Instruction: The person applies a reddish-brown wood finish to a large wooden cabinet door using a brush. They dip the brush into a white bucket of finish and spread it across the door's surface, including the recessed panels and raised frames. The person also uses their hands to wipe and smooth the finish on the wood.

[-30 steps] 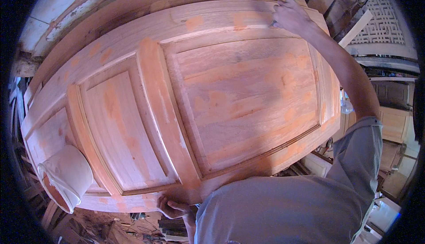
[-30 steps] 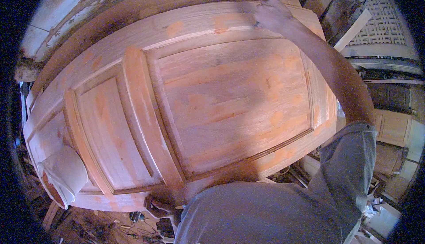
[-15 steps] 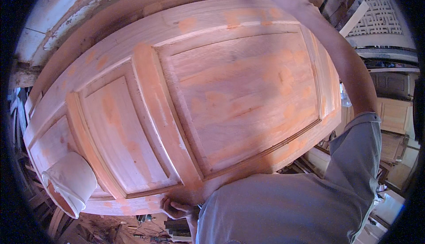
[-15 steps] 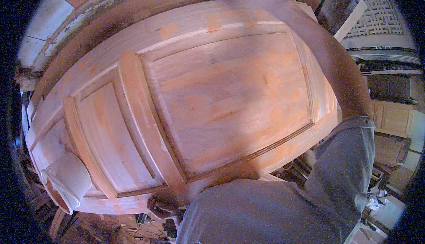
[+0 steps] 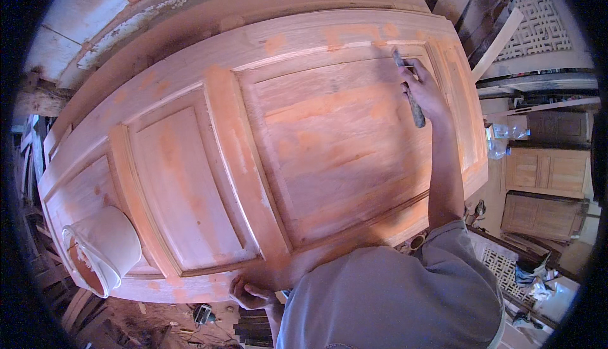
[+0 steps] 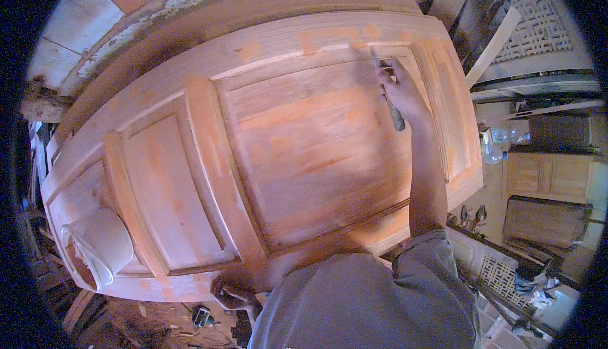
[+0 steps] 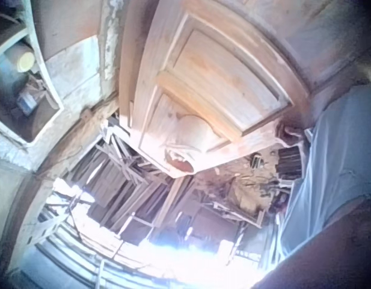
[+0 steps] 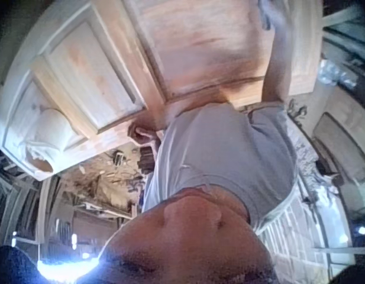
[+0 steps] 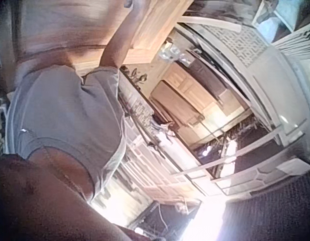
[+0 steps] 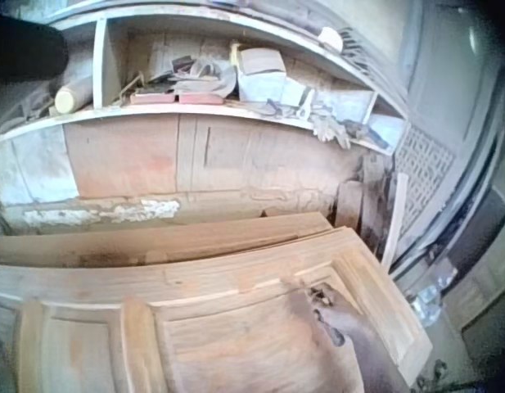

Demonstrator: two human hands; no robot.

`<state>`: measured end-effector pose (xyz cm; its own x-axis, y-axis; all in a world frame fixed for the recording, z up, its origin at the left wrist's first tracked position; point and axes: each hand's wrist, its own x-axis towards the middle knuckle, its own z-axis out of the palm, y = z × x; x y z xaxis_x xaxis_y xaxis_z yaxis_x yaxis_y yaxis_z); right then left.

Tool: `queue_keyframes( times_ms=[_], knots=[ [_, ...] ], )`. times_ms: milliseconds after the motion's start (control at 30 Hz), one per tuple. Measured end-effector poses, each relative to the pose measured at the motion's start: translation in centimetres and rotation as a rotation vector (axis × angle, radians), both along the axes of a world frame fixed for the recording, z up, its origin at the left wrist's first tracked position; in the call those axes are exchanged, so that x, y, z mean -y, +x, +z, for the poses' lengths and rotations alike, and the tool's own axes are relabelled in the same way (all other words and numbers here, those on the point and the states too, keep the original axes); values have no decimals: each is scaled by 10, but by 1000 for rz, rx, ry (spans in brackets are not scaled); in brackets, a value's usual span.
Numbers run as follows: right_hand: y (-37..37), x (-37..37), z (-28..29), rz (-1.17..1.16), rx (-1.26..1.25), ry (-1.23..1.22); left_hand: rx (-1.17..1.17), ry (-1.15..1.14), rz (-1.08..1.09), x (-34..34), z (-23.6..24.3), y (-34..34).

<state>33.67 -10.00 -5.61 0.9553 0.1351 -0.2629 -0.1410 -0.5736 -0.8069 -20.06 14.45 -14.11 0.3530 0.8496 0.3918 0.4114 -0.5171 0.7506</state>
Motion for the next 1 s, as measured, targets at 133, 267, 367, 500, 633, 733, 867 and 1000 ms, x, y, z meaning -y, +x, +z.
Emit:
queue_keyframes(
  times_ms=[133,267,367,500,633,733,867,1000],
  knots=[
    [14,18,-20,-126,-93,323,-28,-4,5,-2,4,4],
    [26,11,-19,-89,44,-119,-51,-8,-10,-2,10,7],
    [35,4,-16,57,51,-291,-56,7,13,0,11,7],
    [40,-6,-11,140,2,-279,-21,26,36,-1,3,4],
    [38,-24,-15,58,36,-319,-13,4,36,-1,2,3],
    [43,-29,-14,83,-31,-295,-1,1,38,0,4,4],
    [35,-35,-7,41,18,-273,10,0,45,-1,1,5],
    [43,-27,-9,1,165,-242,-21,14,37,-1,1,2]
  ],
)
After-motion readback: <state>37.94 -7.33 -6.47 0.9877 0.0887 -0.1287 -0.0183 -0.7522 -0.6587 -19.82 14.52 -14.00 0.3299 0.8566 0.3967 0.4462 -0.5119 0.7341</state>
